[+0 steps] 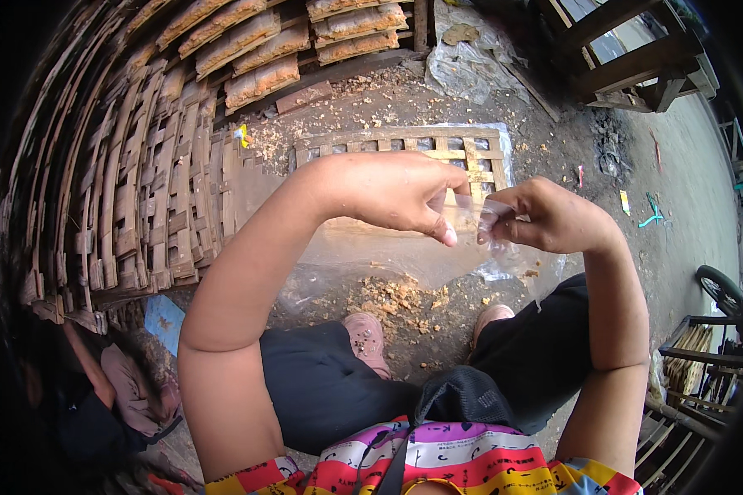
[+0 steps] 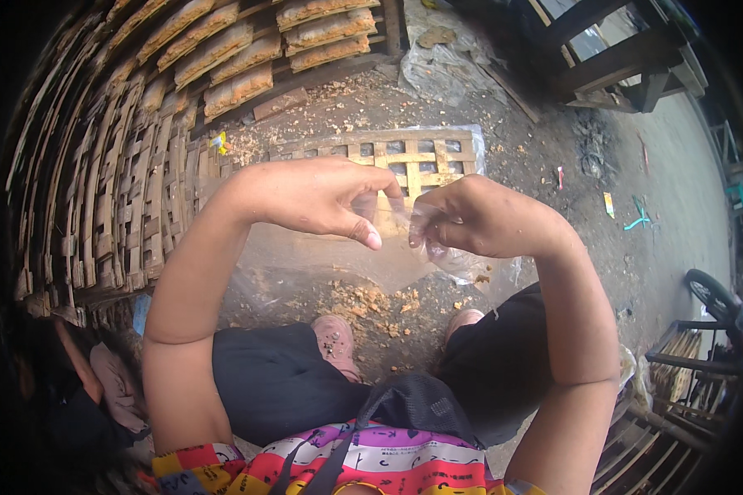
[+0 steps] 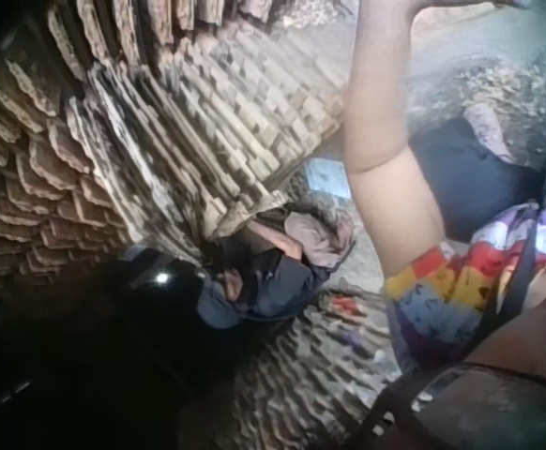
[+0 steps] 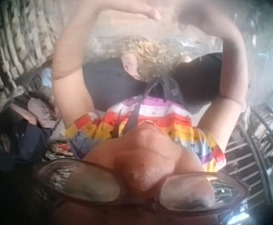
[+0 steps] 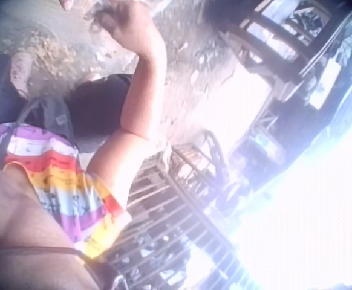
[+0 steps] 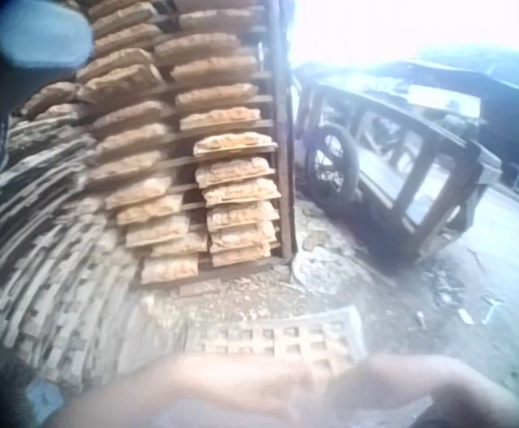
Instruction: The person picks up a wooden lattice tray, places it into a clear plastic bag, and then sets the bagged tray aside. This process is repeated with additional trays from a nearby stack.
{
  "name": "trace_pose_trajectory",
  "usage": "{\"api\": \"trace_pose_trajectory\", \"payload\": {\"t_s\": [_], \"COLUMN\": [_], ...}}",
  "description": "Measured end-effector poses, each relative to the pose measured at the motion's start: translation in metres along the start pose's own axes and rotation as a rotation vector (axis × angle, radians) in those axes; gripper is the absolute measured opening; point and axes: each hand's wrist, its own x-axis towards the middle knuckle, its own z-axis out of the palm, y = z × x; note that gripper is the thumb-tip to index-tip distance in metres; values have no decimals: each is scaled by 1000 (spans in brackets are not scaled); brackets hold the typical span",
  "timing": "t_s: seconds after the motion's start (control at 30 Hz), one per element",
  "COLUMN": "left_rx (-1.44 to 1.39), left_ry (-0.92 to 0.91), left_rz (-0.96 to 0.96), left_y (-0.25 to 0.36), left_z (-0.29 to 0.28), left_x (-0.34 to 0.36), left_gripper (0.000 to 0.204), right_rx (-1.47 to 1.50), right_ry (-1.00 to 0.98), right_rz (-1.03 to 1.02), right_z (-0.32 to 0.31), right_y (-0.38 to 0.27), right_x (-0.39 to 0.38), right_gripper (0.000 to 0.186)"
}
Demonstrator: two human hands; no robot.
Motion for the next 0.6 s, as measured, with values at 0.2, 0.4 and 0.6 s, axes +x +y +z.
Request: {"api": "trace_pose_trajectory", "payload": {"t_s": [0.2,0.4,0.6], "left_rx": [-222,-336,-399], "left_ry": [-117,-43,6], "left_rz": [-156,-84,-75], "left_y": [-4,7,10], "left_z": [-8,-7,-5], "left_x": [-5,-7,-5], "left_gripper": [15,21,27], "right_rx": [-306,-177,-456], "right_ry": [-128,57,206], "right_rz": [235,-85,-63], "right_z": [-27,-21,19], "right_y": [11,26,10], "right_x": [-20,-30,2], "right_gripper": [19,31,20]}}
